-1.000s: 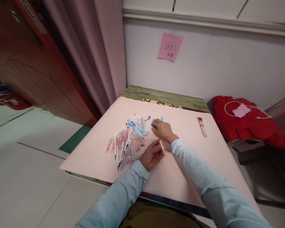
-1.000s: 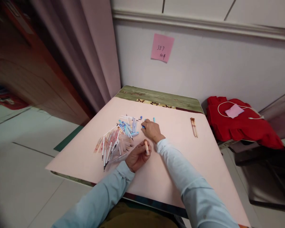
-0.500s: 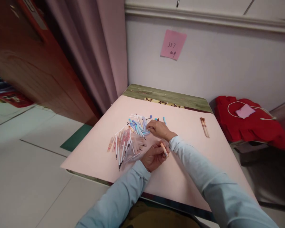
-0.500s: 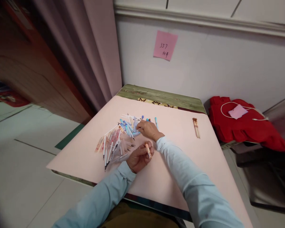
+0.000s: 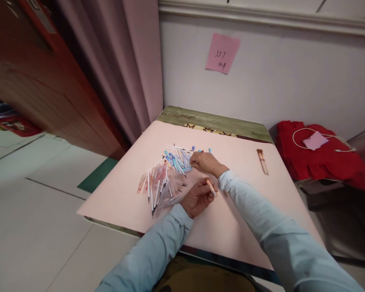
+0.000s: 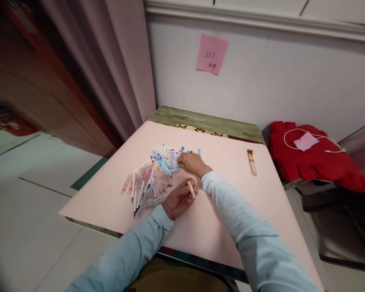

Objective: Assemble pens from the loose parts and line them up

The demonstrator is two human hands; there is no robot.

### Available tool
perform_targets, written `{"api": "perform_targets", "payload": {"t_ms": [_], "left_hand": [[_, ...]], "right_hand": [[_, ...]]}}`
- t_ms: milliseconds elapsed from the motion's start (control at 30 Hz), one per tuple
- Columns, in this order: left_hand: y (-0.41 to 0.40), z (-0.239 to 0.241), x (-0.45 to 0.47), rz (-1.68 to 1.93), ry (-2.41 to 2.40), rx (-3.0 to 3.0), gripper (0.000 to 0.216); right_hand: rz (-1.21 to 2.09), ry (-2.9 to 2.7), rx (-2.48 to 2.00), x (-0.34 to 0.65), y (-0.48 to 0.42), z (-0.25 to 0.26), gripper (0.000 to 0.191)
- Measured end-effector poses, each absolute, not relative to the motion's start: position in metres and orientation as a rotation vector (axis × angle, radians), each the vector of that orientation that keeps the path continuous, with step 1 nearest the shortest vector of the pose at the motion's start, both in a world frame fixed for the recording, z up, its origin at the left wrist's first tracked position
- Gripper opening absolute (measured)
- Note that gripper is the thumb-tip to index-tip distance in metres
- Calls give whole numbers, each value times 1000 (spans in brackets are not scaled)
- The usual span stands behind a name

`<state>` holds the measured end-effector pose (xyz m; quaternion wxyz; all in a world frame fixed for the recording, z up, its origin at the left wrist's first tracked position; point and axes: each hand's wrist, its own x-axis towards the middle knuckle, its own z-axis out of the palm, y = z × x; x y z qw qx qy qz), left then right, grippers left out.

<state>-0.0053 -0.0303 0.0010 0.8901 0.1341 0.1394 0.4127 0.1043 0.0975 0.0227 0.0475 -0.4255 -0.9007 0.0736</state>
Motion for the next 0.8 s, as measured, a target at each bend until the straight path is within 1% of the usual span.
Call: {"api": "perform_targets", "payload": {"t_ms": [100, 200, 300, 367, 433, 500, 600, 700, 800], "left_hand": [[-30, 0, -6, 861, 304, 265, 29], [-27, -1, -5, 889, 326, 221, 27], [-23, -3, -3, 979, 392, 137, 21], [-20, -5, -1, 1038, 436, 90, 14], [-18, -5, 0, 1066, 462, 73, 8], [-17, -5, 1, 1075, 470, 77, 4], [-17, -4, 2, 1098, 477, 71, 7], [-16, -3, 2, 1121, 479, 71, 12], [-17, -2, 3, 1139, 476, 91, 14]], "right_hand": [[210, -2734, -1392, 109, 95, 25, 13], [271, -2417, -1513, 120, 82, 29, 14], [556, -1801, -1456, 131, 57, 27, 15], [785, -1434, -1302, 134, 37, 23, 23], [938, -1169, -1192, 135, 18, 17, 26], [1022, -990, -1134, 133, 2, 13, 25], [1056, -903, -1084, 132, -15, 14, 22], [1027, -982, -1098, 133, -26, 19, 17], [1028, -1058, -1113, 133, -31, 24, 17]]}}
